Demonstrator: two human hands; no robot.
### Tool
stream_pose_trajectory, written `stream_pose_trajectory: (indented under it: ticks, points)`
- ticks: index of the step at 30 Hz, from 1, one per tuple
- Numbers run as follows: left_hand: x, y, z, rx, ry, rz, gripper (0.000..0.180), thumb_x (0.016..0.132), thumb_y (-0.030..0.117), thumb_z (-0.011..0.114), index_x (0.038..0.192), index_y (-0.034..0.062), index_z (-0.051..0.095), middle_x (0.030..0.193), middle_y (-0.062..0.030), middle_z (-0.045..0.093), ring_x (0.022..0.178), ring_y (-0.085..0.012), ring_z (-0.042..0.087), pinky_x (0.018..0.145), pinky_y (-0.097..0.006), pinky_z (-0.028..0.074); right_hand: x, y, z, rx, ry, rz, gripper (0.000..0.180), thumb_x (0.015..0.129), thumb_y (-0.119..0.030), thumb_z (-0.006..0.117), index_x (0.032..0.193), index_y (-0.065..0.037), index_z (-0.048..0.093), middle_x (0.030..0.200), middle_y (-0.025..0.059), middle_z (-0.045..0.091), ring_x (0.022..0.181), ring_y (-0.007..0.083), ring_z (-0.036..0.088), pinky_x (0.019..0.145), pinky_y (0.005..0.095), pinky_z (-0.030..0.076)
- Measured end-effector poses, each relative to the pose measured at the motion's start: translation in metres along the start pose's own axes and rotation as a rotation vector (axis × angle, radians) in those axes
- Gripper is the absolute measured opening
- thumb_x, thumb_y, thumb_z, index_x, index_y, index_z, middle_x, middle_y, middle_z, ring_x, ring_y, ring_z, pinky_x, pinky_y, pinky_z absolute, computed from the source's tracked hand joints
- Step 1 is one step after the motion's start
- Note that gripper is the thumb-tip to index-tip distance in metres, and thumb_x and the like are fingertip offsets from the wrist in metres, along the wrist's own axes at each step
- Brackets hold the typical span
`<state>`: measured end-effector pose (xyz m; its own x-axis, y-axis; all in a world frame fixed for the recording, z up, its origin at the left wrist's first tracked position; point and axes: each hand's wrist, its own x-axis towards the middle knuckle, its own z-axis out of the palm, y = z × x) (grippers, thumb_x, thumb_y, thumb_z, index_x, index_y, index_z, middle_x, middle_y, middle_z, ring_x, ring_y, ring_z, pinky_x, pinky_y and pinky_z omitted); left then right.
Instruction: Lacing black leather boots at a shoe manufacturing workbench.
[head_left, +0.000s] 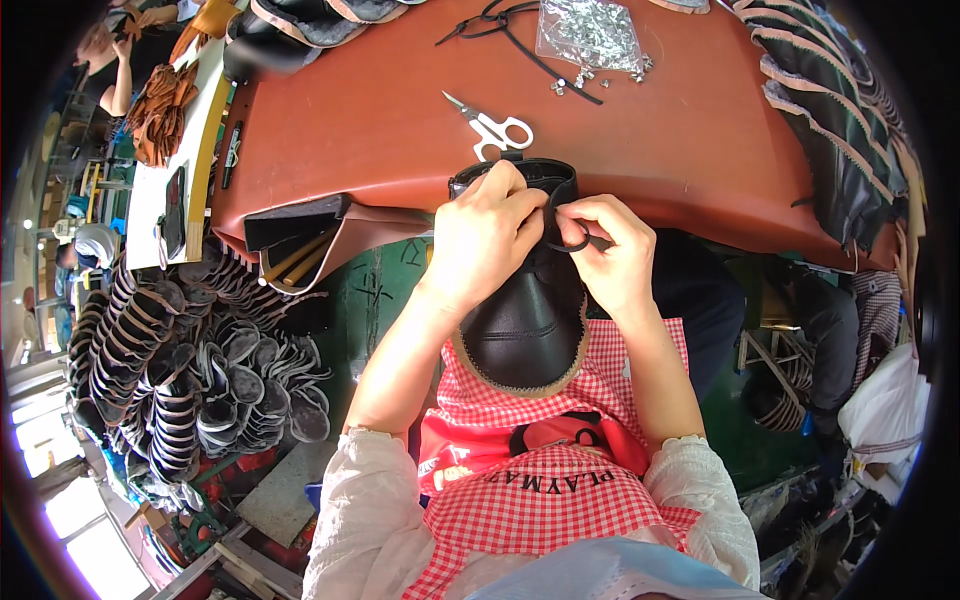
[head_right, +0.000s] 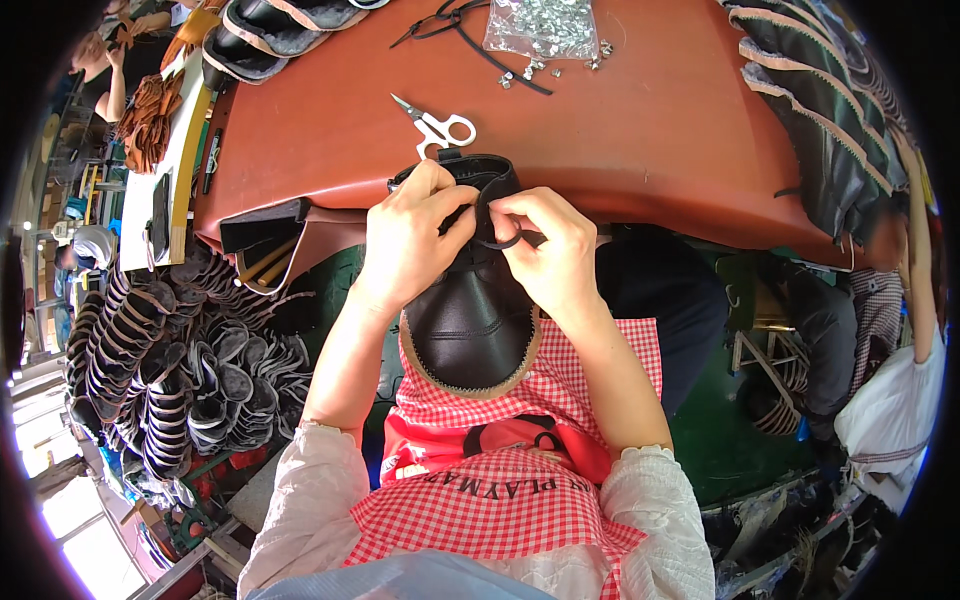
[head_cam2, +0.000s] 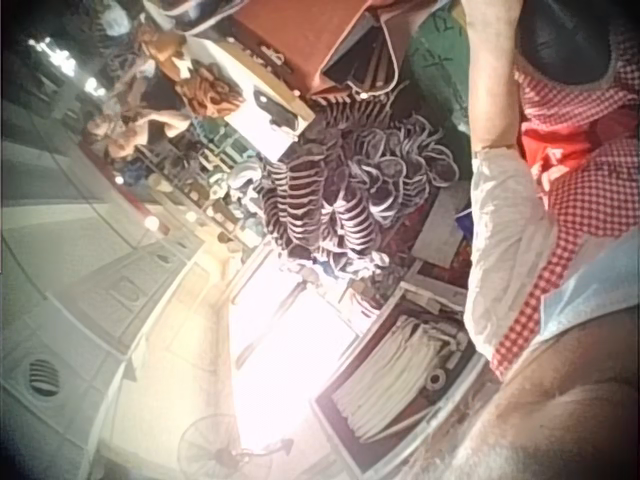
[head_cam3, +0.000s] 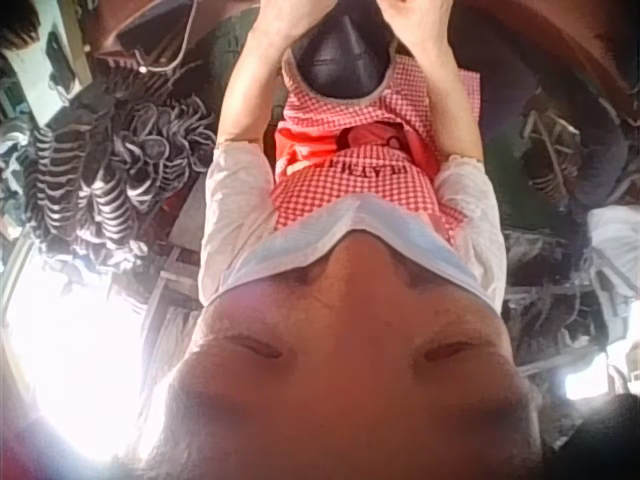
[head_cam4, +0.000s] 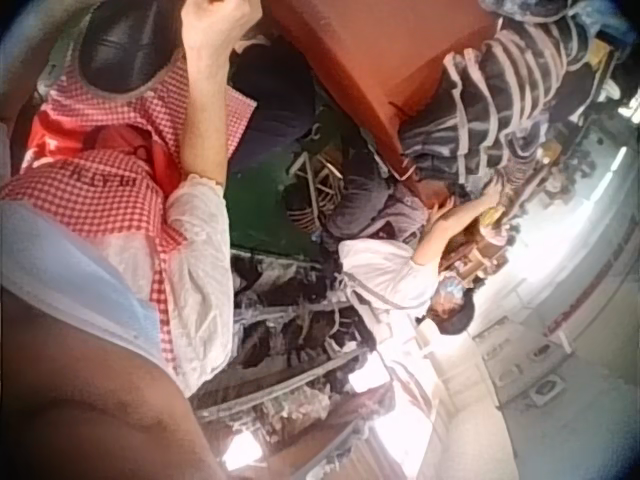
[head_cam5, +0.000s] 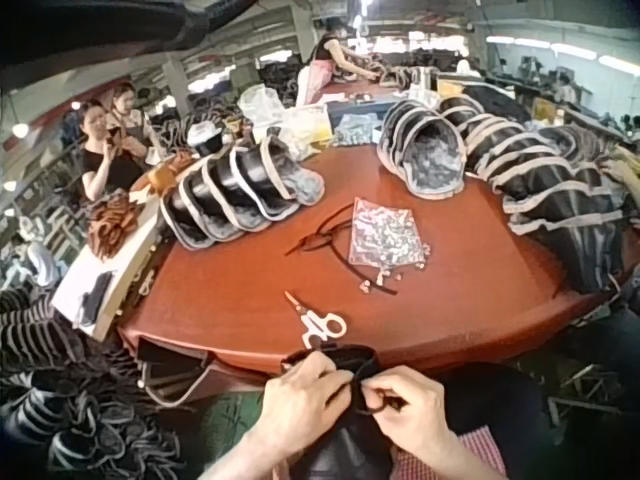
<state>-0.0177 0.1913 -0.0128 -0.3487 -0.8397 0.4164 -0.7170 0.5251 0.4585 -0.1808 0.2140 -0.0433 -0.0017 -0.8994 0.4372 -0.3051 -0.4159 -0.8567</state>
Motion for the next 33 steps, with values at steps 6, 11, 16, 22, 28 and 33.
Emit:
stream_pose_trajectory:
  ticks: [6,11,16,22,28,33]
  points:
    - [-0.006,-0.024,-0.037,-0.003,0.287,-0.119,0.013,0.065,0.003,0.072,0.077,0.008,0.069,0.079,-0.0031,0.056,0.063,-0.0144,0.06,0.054,-0.029,0.05,-0.002,0.0,-0.011,0.027,0.041,0.07,0.027,0.077,0.009,0.069,0.102,0.0,0.066,0.094,0.0099,0.065,0.081,0.0164,0.066,0.071,0.0267,0.059]
    - [-0.019,-0.047,-0.052,0.056,0.408,-0.312,0.012,0.07,0.003,0.072,0.081,0.0054,0.069,0.088,-0.0055,0.057,0.063,-0.0113,0.059,0.053,-0.024,0.051,-0.012,-0.001,-0.013,0.082,0.044,0.133,0.029,0.079,0.007,0.068,0.106,-0.001,0.066,0.096,0.0094,0.066,0.083,0.0146,0.066,0.071,0.0264,0.058]
    - [-0.034,-0.023,-0.035,-0.176,0.227,-0.53,0.03,0.074,0.004,0.071,0.103,0.0076,0.061,0.09,-0.007,0.058,0.066,-0.017,0.062,0.061,-0.029,0.052,-0.016,-0.007,-0.017,0.056,0.031,0.101,0.027,0.081,0.007,0.066,0.107,0.0,0.066,0.093,0.0093,0.066,0.083,0.0143,0.066,0.069,0.0246,0.056]
    - [-0.071,-0.013,-0.018,-0.001,-0.146,-0.197,0.029,0.073,0.002,0.069,0.099,0.0073,0.058,0.092,-0.0081,0.059,0.061,-0.0179,0.06,0.059,-0.03,0.053,-0.014,-0.02,-0.012,0.065,0.018,0.143,0.022,0.081,0.007,0.066,0.103,0.001,0.067,0.091,0.0102,0.068,0.082,0.0154,0.067,0.066,0.0248,0.055]
    - [-0.073,-0.019,-0.016,-0.042,0.159,-0.181,0.028,0.076,0.002,0.063,0.103,0.0093,0.064,0.087,-0.0075,0.055,0.069,-0.0242,0.062,0.06,-0.033,0.052,0.004,-0.042,0.022,-0.16,-0.246,-0.138,0.019,0.077,-0.008,0.073,0.095,-0.002,0.067,0.084,0.01,0.064,0.081,0.0251,0.062,0.067,0.0339,0.053]
    - [-0.079,-0.006,-0.034,-0.694,0.535,-0.369,0.021,0.079,-0.008,0.069,0.099,0.0,0.069,0.094,-0.005,0.057,0.075,-0.0127,0.062,0.063,-0.024,0.054,0.01,-0.059,0.033,-0.175,-0.402,-0.209,0.02,0.075,-0.016,0.075,0.086,-0.003,0.065,0.078,0.0077,0.063,0.08,0.0262,0.059,0.068,0.0372,0.05]
